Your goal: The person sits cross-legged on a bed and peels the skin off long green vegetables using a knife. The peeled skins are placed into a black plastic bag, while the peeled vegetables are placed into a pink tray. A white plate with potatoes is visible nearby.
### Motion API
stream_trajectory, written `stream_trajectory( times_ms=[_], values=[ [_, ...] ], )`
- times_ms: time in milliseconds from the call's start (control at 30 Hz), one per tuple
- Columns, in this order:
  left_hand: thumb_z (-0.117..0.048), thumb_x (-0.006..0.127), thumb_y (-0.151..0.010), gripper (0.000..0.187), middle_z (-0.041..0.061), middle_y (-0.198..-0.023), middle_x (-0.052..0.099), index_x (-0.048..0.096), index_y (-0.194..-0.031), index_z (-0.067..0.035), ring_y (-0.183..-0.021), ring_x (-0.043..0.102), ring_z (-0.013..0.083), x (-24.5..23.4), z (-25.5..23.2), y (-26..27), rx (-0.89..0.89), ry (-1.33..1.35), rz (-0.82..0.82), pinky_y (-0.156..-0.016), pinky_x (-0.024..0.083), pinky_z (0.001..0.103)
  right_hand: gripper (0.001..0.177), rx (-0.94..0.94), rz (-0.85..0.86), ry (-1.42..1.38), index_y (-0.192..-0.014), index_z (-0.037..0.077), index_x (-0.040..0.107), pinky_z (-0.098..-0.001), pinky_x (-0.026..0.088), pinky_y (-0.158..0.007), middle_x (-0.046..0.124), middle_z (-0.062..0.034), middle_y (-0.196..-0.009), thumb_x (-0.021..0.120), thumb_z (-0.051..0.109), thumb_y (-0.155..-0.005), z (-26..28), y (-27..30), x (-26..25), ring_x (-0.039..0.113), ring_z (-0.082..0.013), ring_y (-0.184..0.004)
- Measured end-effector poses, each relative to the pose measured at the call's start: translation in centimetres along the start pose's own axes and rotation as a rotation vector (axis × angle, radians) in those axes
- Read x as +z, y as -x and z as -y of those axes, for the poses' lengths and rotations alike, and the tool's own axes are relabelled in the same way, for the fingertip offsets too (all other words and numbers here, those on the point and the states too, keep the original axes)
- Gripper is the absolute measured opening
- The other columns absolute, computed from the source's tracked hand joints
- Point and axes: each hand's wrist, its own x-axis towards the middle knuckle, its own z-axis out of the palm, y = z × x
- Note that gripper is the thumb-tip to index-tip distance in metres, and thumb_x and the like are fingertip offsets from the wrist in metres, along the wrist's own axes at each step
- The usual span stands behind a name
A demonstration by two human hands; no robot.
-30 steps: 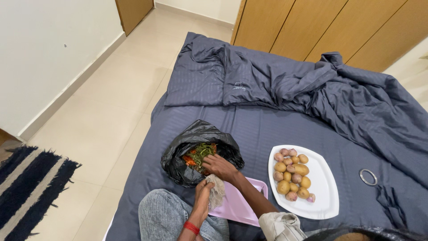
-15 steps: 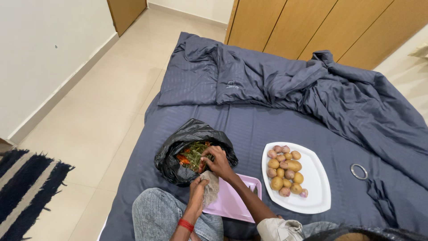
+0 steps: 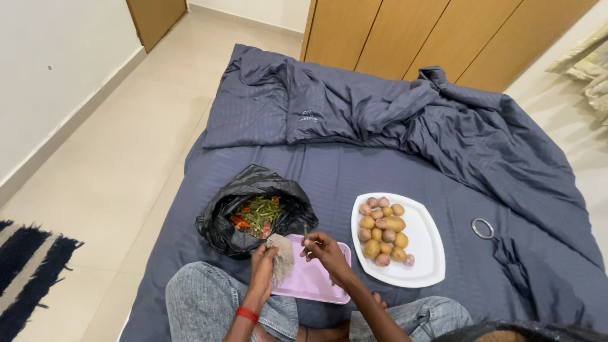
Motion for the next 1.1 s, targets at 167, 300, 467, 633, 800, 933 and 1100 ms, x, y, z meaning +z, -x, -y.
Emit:
stream_trajectory(
  times_ms=[167, 300, 467, 633, 800, 933, 1100],
  values=[
    [-0.01, 0.064, -0.093, 0.024, 0.008, -0.098, 0.072, 0.065, -0.113, 0.002, -0.086, 0.066, 0.0148, 2.2, 1.2, 1.5, -0.045, 0.068, 0.052, -0.078, 0.053, 0.029, 0.037, 0.017, -0.23, 0.069, -0.126, 0.01, 0.061, -0.0244, 0.047, -0.054, 0.063, -0.0028, -0.098, 0.072, 0.017, -0.091, 1.6, 4.4, -0.7, 0.06, -0.0111, -0.079],
    [-0.011, 0.065, -0.093, 0.029, 0.011, -0.101, 0.072, 0.062, -0.119, 0.003, -0.089, 0.066, 0.0152, 3.3, 1.9, 2.5, 0.011, -0.008, 0.074, -0.079, 0.051, 0.029, 0.043, 0.044, -0.31, -0.046, -0.131, 0.016, 0.054, -0.0261, 0.043, -0.051, 0.06, -0.0046, -0.092, 0.068, 0.015, -0.09, 0.4, 6.0, -1.1, 0.064, -0.0146, -0.076],
    [-0.013, 0.064, -0.095, 0.032, 0.011, -0.104, 0.072, 0.061, -0.123, 0.001, -0.09, 0.065, 0.0151, 3.8, 2.2, 3.7, -0.033, -0.001, 0.034, -0.08, 0.051, 0.029, 0.021, -0.099, -0.376, -0.368, -0.106, 0.007, 0.051, -0.0333, 0.058, -0.074, 0.067, -0.0141, -0.092, 0.065, 0.012, -0.092, -2.3, 5.5, -2.8, 0.075, -0.0253, -0.088],
    [-0.015, 0.062, -0.095, 0.033, 0.01, -0.104, 0.073, 0.061, -0.124, 0.002, -0.09, 0.067, 0.0145, 4.9, 2.2, 4.6, -0.032, -0.016, 0.09, -0.08, 0.053, 0.029, 0.017, -0.059, -0.409, -0.426, -0.099, 0.004, 0.058, -0.0321, 0.055, -0.068, 0.074, -0.0148, -0.093, 0.064, 0.019, -0.095, -4.5, 5.0, -3.2, 0.071, -0.0219, -0.079],
    [-0.02, 0.061, -0.098, 0.035, 0.01, -0.101, 0.073, 0.062, -0.126, 0.0, -0.088, 0.068, 0.0134, 7.5, 1.6, 6.2, -0.043, -0.051, 0.188, -0.079, 0.054, 0.029, 0.025, 0.0, -0.514, -0.231, -0.103, -0.003, 0.071, -0.0272, 0.05, -0.065, 0.067, -0.0061, -0.084, 0.071, 0.021, -0.098, -7.4, 4.9, -1.4, 0.061, -0.0115, -0.073],
    [-0.022, 0.06, -0.1, 0.03, 0.007, -0.092, 0.072, 0.063, -0.119, 0.001, -0.079, 0.065, 0.0115, 8.5, 0.7, 6.0, -0.004, -0.067, 0.204, -0.071, 0.054, 0.028, 0.03, -0.014, -0.449, -0.043, -0.108, -0.006, 0.077, -0.0274, 0.05, -0.063, 0.07, -0.006, -0.081, 0.07, 0.021, -0.097, -8.1, 4.8, -1.4, 0.06, -0.0108, -0.068],
    [-0.023, 0.059, -0.102, 0.024, 0.006, -0.081, 0.069, 0.062, -0.107, 0.001, -0.068, 0.064, 0.0118, 8.0, -0.2, 5.4, -0.028, -0.023, 0.245, -0.06, 0.054, 0.028, 0.032, -0.053, -0.301, -0.044, -0.123, 0.003, 0.068, -0.0248, 0.057, -0.072, 0.077, -0.0038, -0.092, 0.064, 0.017, -0.094, -6.3, 5.7, -1.4, 0.066, -0.0078, -0.075]
  ],
)
